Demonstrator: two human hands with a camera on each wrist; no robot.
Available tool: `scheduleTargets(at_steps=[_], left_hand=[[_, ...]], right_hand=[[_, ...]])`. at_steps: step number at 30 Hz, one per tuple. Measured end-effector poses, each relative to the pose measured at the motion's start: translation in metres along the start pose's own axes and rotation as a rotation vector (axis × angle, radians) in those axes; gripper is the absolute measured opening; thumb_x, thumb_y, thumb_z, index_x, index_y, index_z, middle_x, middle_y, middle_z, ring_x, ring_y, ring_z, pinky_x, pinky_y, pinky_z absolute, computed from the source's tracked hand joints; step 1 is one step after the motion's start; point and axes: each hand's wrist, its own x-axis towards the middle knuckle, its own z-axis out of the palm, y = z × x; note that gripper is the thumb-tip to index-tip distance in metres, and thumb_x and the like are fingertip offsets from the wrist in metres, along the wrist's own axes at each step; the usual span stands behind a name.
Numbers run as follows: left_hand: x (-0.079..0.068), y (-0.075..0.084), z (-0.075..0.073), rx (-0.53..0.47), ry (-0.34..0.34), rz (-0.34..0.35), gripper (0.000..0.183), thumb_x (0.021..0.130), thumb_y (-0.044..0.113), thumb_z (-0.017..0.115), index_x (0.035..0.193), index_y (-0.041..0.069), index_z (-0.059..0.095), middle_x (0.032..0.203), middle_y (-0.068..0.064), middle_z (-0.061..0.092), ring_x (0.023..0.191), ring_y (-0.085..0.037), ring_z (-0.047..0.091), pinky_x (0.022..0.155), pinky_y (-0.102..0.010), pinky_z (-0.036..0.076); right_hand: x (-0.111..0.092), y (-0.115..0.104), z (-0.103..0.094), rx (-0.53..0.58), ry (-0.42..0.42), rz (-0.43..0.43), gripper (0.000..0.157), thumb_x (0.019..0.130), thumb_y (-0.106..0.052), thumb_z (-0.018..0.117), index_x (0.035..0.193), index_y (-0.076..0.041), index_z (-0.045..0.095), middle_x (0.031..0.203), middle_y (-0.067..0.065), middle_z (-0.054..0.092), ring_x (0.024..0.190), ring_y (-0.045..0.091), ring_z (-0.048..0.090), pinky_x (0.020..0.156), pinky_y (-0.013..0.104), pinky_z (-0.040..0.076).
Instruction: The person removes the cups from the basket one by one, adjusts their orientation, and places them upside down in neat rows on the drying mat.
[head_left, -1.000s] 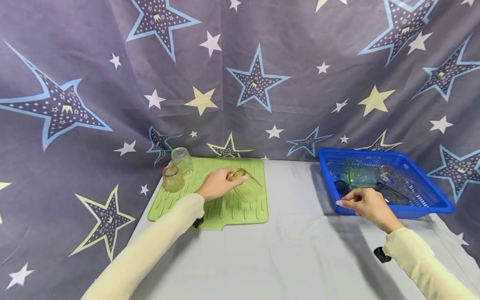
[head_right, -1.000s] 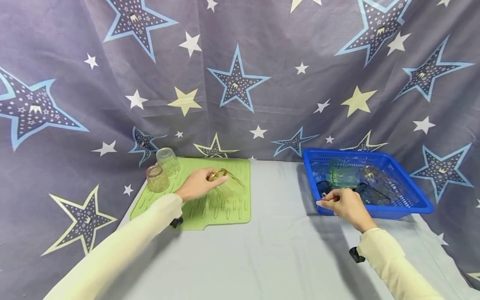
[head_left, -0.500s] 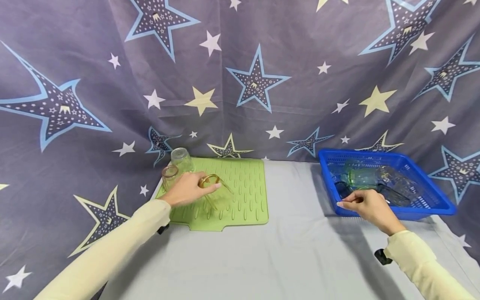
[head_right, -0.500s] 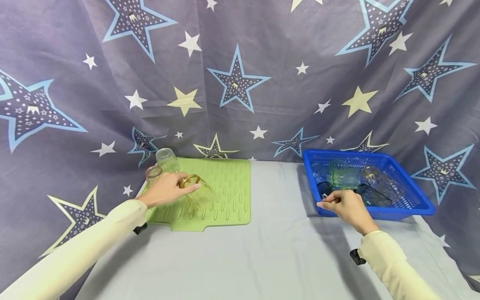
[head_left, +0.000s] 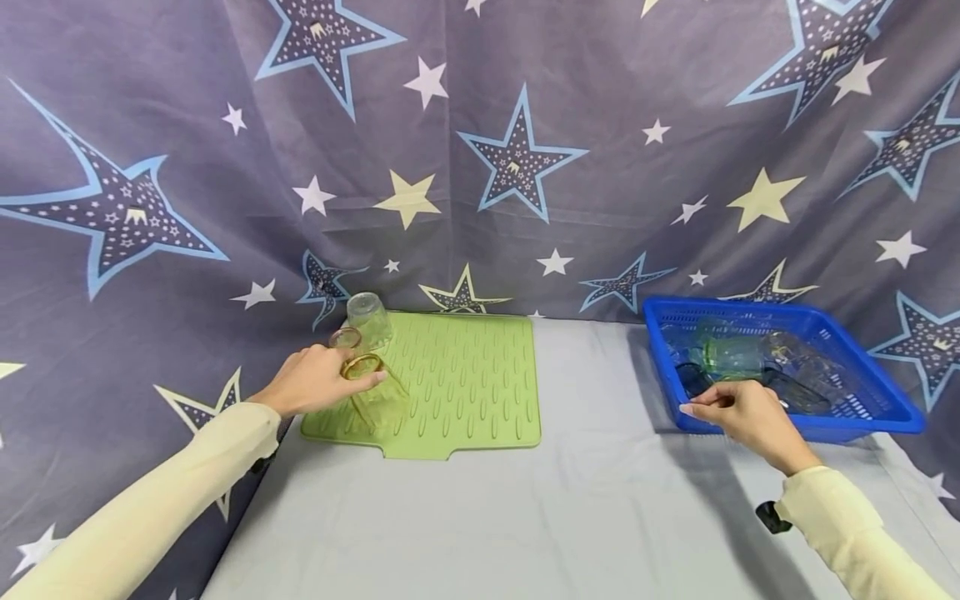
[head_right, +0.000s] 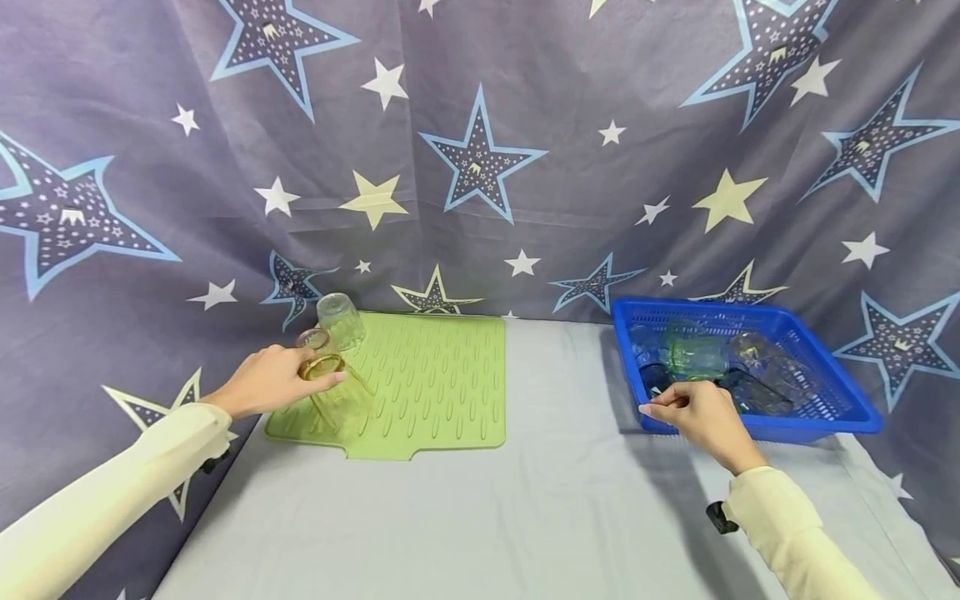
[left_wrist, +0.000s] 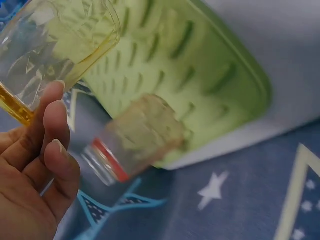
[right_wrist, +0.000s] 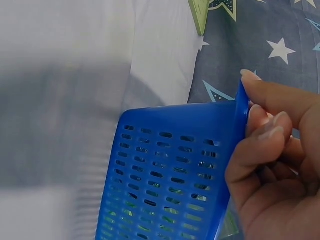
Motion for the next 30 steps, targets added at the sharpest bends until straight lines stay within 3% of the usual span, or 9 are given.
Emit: scheduleTargets(at_steps=[4,7,9,12,14,21,30], left_hand=[[-0.005,-0.013,-0.002,0.025,-0.032,-0.041,0.072,0.086,0.085,0.052,0.063,0.017,0.046,0.055,-0.001,0.046,0.052,-0.020,0.052,0.049,-0.039,0.044],[-0.007,-0.022,-0.004,0.048,-0.045,-0.036,0.073,0.086,0.085,0.052,0.076,0.014,0.063,0.059,-0.002,0.053,0.057,-0.022,0.056,0.053,-0.045,0.048],[-0.008,-0.027,-0.006,0.067,-0.052,-0.034,0.074,0.086,0.086,0.052,0.081,0.013,0.067,0.062,-0.002,0.056,0.059,-0.022,0.058,0.054,-0.047,0.049],[-0.009,-0.033,-0.007,0.092,-0.068,-0.045,0.074,0.085,0.087,0.051,0.076,0.014,0.063,0.061,-0.002,0.054,0.057,-0.023,0.056,0.051,-0.045,0.047],[-0.010,-0.036,-0.007,0.103,-0.076,-0.056,0.073,0.084,0.086,0.052,0.066,0.016,0.051,0.059,-0.002,0.050,0.054,-0.023,0.052,0.047,-0.041,0.042],[-0.011,-0.044,-0.008,0.109,-0.087,-0.074,0.072,0.085,0.084,0.056,0.065,0.016,0.047,0.059,-0.003,0.046,0.052,-0.023,0.048,0.043,-0.039,0.037],[-0.011,-0.049,-0.007,0.080,-0.158,-0.082,0.071,0.086,0.079,0.060,0.087,0.008,0.063,0.075,-0.008,0.060,0.058,-0.025,0.055,0.047,-0.043,0.043]], right_hand=[[0.001,0.001,0.000,-0.023,0.019,-0.022,0.043,0.091,-0.053,0.075,0.102,-0.012,0.078,0.080,0.002,0.072,0.067,0.021,0.057,0.059,0.033,0.045],[0.001,0.002,0.001,-0.032,0.024,-0.030,0.042,0.092,-0.052,0.075,0.102,-0.011,0.078,0.082,0.003,0.074,0.069,0.022,0.058,0.062,0.034,0.045],[0.001,0.002,0.002,-0.030,0.021,-0.026,0.042,0.092,-0.051,0.075,0.102,-0.011,0.078,0.082,0.004,0.073,0.070,0.022,0.059,0.062,0.034,0.046],[0.000,0.002,0.002,-0.026,0.019,-0.020,0.040,0.092,-0.050,0.076,0.102,-0.011,0.078,0.082,0.004,0.073,0.071,0.023,0.060,0.063,0.034,0.046],[-0.001,0.003,0.003,-0.024,0.024,-0.021,0.040,0.092,-0.049,0.076,0.102,-0.011,0.078,0.083,0.003,0.073,0.072,0.023,0.061,0.064,0.034,0.047],[-0.001,0.003,0.003,-0.032,0.038,-0.025,0.038,0.092,-0.050,0.076,0.100,-0.012,0.078,0.082,0.002,0.073,0.072,0.024,0.061,0.063,0.034,0.047],[-0.002,0.003,0.004,-0.031,0.045,-0.025,0.039,0.092,-0.051,0.075,0.099,-0.013,0.078,0.080,0.002,0.072,0.069,0.021,0.059,0.062,0.034,0.046]])
